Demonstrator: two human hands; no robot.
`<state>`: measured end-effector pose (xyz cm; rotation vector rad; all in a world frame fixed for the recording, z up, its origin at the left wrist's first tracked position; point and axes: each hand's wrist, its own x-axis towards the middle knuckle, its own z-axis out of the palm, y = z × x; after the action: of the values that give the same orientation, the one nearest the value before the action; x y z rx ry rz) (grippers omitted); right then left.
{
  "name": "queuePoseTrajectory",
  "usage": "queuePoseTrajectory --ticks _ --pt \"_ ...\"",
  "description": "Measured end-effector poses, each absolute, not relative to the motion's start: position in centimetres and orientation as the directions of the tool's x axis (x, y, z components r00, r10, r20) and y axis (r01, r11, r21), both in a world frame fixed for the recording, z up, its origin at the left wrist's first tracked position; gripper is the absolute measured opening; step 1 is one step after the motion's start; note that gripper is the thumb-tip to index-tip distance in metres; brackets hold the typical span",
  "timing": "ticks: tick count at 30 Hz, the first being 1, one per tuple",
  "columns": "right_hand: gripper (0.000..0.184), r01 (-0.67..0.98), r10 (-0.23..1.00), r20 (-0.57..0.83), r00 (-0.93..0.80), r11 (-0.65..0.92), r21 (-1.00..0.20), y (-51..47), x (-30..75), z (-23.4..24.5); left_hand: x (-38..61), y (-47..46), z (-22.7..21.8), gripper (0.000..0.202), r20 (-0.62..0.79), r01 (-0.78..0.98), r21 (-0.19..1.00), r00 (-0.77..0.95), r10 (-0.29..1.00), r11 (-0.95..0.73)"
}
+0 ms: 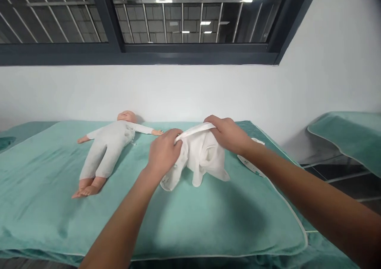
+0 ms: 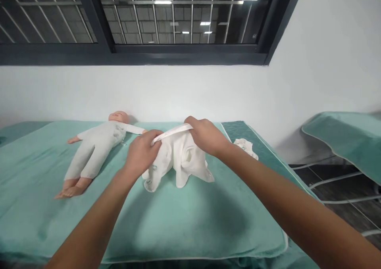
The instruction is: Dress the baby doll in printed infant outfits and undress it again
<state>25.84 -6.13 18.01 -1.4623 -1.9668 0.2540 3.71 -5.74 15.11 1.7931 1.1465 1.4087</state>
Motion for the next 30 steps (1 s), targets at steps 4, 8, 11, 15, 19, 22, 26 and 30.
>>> queuePoseTrajectory --ticks 4,8,11,15,19,22,26,30 --pt "0.026 0.804 0.939 0.344 -0.023 0.222 -0.552 -4.5 30.2 13.0 2.8 -5.1 14.7 0.019 0.439 0.364 0.827 0.059 0.897 -0.429" --pt "0.037 0.685 0.983 0.175 -0.049 0.160 -0.711 -3.8 32.4 5.2 4.2 -5.6 12.9 0.011 0.331 0.484 0.787 0.190 0.924 -0.382" --pt "0.043 0.706 0.986 0.164 0.028 0.097 -0.702 -4.5 33.3 0.7 5.9 -6.6 11.5 0.011 0.212 0.637 0.664 0.342 0.916 -0.391" --pt "0.050 0.743 0.975 0.182 0.128 0.028 -0.669 -6.2 35.5 -2.0 7.9 -8.0 9.8 0.024 0.086 0.755 0.470 0.476 0.875 -0.457" --pt "0.047 0.782 0.979 0.167 0.120 0.011 -0.623 -7.9 38.1 -1.7 9.0 -8.4 8.5 0.022 0.070 0.741 0.479 0.503 0.861 -0.472" --pt "0.037 0.809 0.983 0.152 0.102 0.006 -0.588 -9.0 38.8 0.7 8.9 -8.0 8.8 0.017 0.115 0.735 0.502 0.467 0.877 -0.457" --pt "0.025 0.808 0.969 0.232 0.085 0.069 -0.585 -10.0 36.5 6.5 8.0 -7.7 11.4 0.017 0.248 0.698 0.567 0.362 0.899 -0.438" --pt "0.015 0.770 0.942 0.333 0.049 0.176 -0.613 -10.3 32.8 12.6 6.8 -8.8 15.8 0.019 0.388 0.539 0.658 0.355 0.850 -0.525"
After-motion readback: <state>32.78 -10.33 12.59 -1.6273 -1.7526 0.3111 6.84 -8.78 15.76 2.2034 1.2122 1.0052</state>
